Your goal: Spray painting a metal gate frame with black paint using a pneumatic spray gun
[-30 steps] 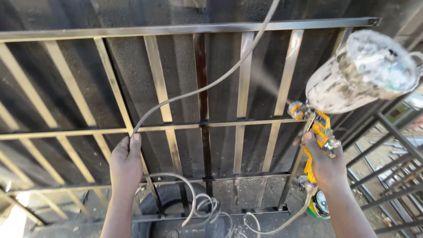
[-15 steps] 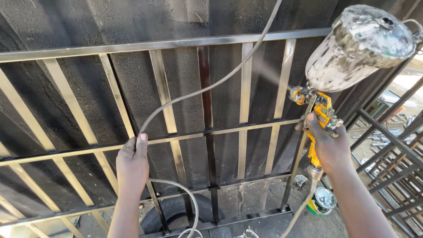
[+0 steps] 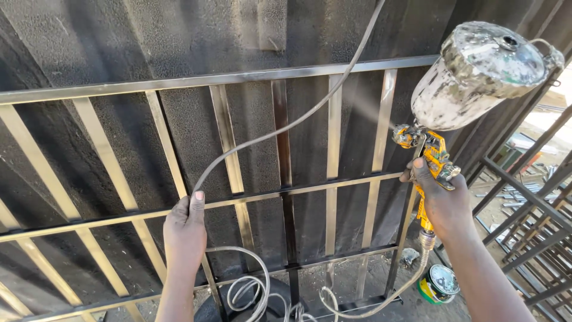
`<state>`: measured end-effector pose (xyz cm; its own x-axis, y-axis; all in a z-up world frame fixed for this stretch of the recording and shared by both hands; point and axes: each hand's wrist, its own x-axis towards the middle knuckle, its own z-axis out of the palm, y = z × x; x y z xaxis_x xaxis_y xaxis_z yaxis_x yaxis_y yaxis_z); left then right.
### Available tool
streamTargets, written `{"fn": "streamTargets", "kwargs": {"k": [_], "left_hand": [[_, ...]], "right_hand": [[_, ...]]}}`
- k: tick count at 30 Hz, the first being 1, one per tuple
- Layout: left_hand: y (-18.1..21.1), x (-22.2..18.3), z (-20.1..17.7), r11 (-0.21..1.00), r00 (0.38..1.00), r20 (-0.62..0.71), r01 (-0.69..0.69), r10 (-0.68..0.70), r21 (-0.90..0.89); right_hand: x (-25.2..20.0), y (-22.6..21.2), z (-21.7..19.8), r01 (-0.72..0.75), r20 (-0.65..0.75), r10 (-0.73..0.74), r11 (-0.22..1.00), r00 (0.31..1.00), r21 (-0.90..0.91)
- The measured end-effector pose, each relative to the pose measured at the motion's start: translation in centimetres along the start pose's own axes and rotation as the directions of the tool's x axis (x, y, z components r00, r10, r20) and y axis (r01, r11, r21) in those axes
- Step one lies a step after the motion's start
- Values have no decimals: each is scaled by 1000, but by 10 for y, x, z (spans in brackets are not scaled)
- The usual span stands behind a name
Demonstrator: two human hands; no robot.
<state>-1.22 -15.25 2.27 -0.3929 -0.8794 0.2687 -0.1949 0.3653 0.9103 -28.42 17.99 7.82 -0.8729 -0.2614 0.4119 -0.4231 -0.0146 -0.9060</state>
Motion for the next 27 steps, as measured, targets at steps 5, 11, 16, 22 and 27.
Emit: {"fn": "streamTargets", "kwargs": {"k": [5, 11, 16, 22, 27], "left_hand": [[4, -1, 4, 1000, 1000, 0, 1, -1, -25], [8, -1, 12, 998, 1000, 29, 6, -4, -58], [-13, 2, 23, 989, 999, 4, 38, -38, -142], [-24, 7, 27, 994, 1000, 14, 13, -12, -107], [-18, 3, 34, 995, 1000, 26, -3, 5, -103]], "right_hand": [[-3, -1, -3, 54, 59, -52, 998, 997, -30], [-13, 2, 7, -47, 50, 66, 951, 997, -307], [-34, 36, 4, -176, 55, 208, 919, 977, -352], [-76, 68, 3, -328, 20, 358, 876, 934, -353], [-79, 71, 2, -427, -21, 449, 835, 893, -347]]}}
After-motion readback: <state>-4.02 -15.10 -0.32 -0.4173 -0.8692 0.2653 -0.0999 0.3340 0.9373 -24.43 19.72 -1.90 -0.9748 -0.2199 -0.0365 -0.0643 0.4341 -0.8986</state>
